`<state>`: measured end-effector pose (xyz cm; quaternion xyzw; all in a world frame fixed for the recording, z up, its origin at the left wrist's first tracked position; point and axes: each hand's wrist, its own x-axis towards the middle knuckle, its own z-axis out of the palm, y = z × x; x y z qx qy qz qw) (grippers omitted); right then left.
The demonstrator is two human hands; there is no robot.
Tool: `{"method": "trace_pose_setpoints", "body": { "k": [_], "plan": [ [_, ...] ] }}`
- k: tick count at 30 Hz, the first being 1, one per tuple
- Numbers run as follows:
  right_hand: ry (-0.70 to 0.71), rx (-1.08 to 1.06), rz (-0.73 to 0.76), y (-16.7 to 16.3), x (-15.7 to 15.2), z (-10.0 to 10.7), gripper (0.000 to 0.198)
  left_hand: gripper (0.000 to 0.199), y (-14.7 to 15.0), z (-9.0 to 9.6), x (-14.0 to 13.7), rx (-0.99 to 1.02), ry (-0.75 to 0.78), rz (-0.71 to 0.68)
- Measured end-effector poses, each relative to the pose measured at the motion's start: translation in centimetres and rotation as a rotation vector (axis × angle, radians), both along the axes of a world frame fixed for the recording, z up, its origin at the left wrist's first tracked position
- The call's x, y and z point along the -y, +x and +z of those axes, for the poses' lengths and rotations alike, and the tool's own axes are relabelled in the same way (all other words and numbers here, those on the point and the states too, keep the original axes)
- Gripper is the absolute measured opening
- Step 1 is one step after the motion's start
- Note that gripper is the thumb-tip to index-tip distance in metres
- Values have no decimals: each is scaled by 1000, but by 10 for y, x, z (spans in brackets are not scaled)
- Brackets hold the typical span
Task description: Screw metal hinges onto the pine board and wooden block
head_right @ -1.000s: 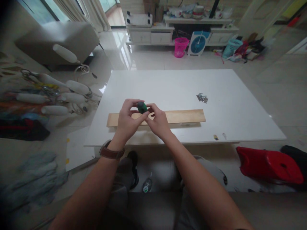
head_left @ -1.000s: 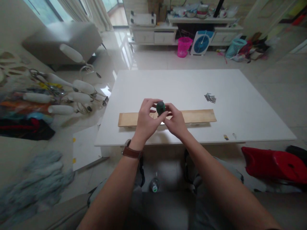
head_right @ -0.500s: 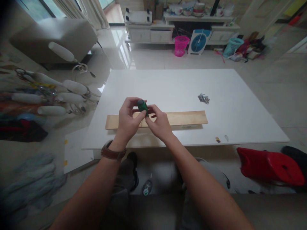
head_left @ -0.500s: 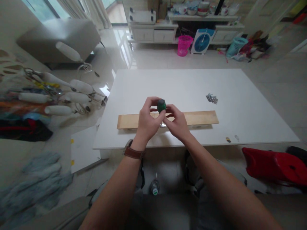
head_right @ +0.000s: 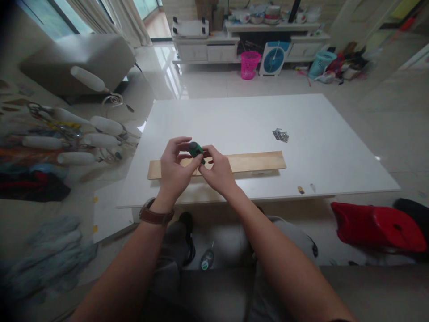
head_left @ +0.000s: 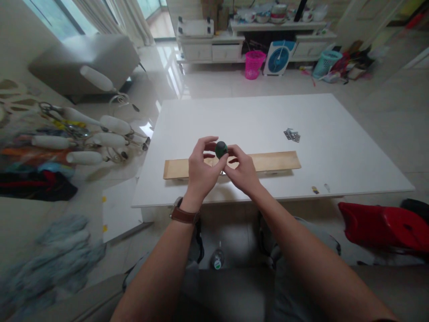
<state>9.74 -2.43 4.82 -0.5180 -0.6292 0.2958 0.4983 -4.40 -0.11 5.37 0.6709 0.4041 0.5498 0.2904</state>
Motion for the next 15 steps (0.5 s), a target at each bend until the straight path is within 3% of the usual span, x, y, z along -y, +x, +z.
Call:
{"method": "trace_pose_setpoints", "body": {
  "k": [7,15],
  "plan": [
    [-13,-19,27,3,-3,0,23,41,4,-5,-8,67,-20,-31],
    [7,52,-3,8,-10,-4,27,36,10,2,-16,-8,40,4]
  ]
}}
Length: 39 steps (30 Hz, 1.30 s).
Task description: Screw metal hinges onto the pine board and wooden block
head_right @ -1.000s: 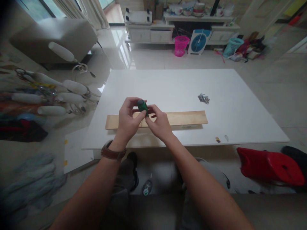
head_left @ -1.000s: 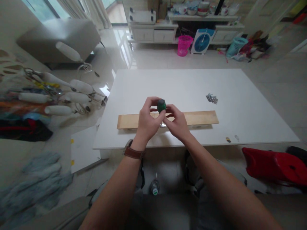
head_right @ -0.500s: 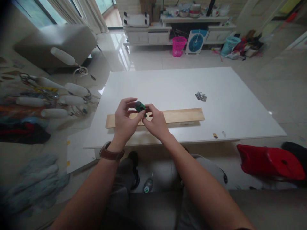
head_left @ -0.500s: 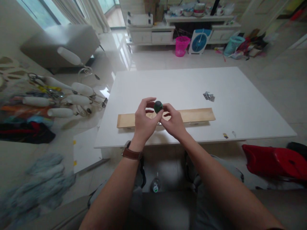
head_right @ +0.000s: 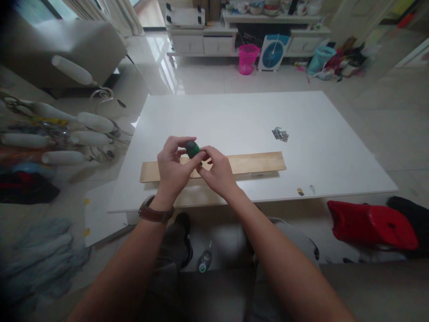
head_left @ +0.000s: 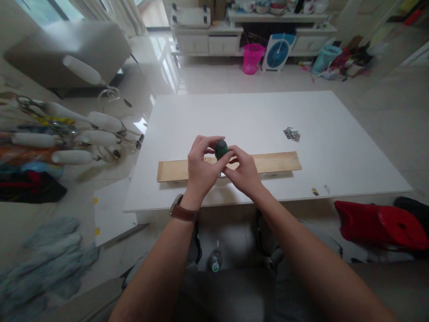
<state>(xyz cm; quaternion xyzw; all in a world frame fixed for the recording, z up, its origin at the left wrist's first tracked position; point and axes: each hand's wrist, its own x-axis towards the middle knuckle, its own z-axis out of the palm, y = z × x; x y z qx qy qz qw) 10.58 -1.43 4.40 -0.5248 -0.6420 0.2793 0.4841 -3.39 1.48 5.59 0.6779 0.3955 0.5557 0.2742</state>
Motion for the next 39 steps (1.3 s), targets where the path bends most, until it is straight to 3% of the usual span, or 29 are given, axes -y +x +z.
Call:
{"method": "trace_pose_setpoints", "body": {
  "k": [5,9,18,25,33,39],
  "plan": [
    [-14,-59,57,0,3,3,29,43,1,-5,3,50,-21,-44],
    [-41,-65,58,1,6,4,21,35,-1,-10,4,67,-5,-100],
    [-34,-40,31,3,2,0,26,29,6,-4,3,17,45,22],
    [-47,-30,19,2,4,3,25,38,6,-12,0,26,31,34],
    [-45,-63,56,3,6,4,29,34,2,-13,0,51,-11,-64],
    [-32,-8,26,4,2,0,28,29,4,-6,1,-8,64,13]
  ]
}}
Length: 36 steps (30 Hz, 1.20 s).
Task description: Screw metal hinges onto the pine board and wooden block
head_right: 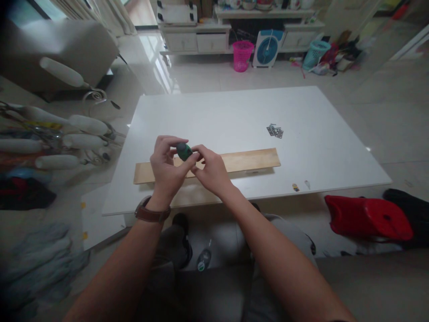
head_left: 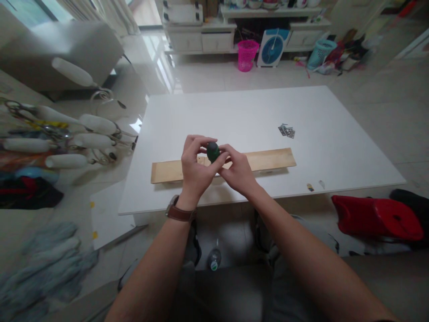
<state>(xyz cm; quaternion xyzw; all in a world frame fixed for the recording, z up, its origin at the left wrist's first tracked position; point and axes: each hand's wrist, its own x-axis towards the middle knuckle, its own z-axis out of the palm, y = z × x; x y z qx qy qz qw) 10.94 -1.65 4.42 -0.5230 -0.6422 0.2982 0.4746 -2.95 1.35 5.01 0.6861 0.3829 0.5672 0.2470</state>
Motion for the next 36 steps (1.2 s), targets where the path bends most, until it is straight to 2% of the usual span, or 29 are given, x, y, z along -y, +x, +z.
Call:
{"method": "trace_pose_setpoints", "body": {
  "k": [6,12,18,21,24,30,36],
  "plan": [
    [3,2,16,-1,0,1,30,43,4,-5,0,38,-38,43],
    [-12,-50,54,-3,3,2,27,33,-3,-8,1,117,-57,-94],
    [-4,22,-5,-4,-3,-3,25,29,-4,-2,-2,16,16,5],
    [-7,25,-19,-4,-5,-5,26,35,-2,-3,-4,29,20,31],
    [-2,-30,19,-4,-5,-5,26,39,-1,-7,-6,99,-10,19],
    [-23,-44,82,-5,-3,-4,28,28,-2,-7,-4,153,-63,-66],
    [-3,27,-2,-10,-1,-5,29,29,-2,2,3,27,15,90]
  ]
}}
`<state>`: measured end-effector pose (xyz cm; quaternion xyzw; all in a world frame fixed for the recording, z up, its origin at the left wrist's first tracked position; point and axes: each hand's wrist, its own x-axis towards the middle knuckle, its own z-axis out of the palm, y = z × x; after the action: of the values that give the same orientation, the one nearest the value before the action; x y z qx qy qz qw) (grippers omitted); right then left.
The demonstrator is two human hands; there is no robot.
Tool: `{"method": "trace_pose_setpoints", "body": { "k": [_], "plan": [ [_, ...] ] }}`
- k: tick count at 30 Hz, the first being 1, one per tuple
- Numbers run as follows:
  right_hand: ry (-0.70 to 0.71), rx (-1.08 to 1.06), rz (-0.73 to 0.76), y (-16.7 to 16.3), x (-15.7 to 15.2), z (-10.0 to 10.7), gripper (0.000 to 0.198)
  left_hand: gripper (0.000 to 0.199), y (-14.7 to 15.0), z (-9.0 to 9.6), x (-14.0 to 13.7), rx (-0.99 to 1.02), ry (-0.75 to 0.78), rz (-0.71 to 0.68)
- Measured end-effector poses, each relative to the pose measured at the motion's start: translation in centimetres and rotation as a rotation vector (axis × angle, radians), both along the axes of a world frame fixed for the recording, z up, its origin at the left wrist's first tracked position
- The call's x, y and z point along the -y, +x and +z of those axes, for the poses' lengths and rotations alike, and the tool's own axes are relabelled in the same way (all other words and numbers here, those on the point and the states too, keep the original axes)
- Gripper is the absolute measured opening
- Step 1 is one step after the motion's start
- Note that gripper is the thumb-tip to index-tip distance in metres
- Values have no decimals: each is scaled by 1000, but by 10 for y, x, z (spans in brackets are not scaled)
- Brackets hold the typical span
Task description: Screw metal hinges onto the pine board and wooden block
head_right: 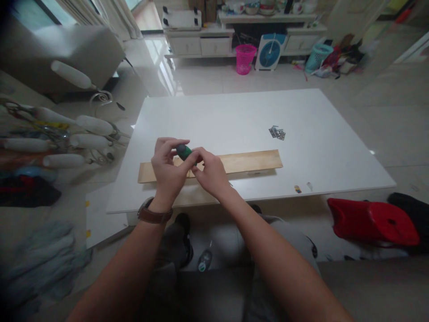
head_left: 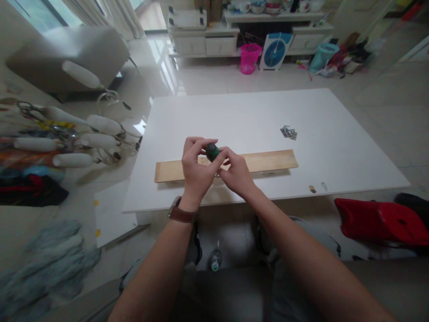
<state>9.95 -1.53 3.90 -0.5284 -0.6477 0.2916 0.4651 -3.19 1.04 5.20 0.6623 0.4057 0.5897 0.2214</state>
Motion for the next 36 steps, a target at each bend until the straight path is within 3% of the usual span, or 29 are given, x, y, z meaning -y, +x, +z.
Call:
{"method": "trace_pose_setpoints", "body": {
  "k": [7,14,22,36],
  "plan": [
    [19,-19,-10,-5,4,1,34,40,-5,-6,3,79,-47,11],
    [38,-48,0,-5,2,0,26,31,-6,-5,-2,113,-56,-80],
    [57,4,-47,-2,-2,-4,18,25,3,2,-6,21,35,16],
    [12,-6,4,2,7,3,27,28,2,-7,1,62,-72,-52]
  ]
}}
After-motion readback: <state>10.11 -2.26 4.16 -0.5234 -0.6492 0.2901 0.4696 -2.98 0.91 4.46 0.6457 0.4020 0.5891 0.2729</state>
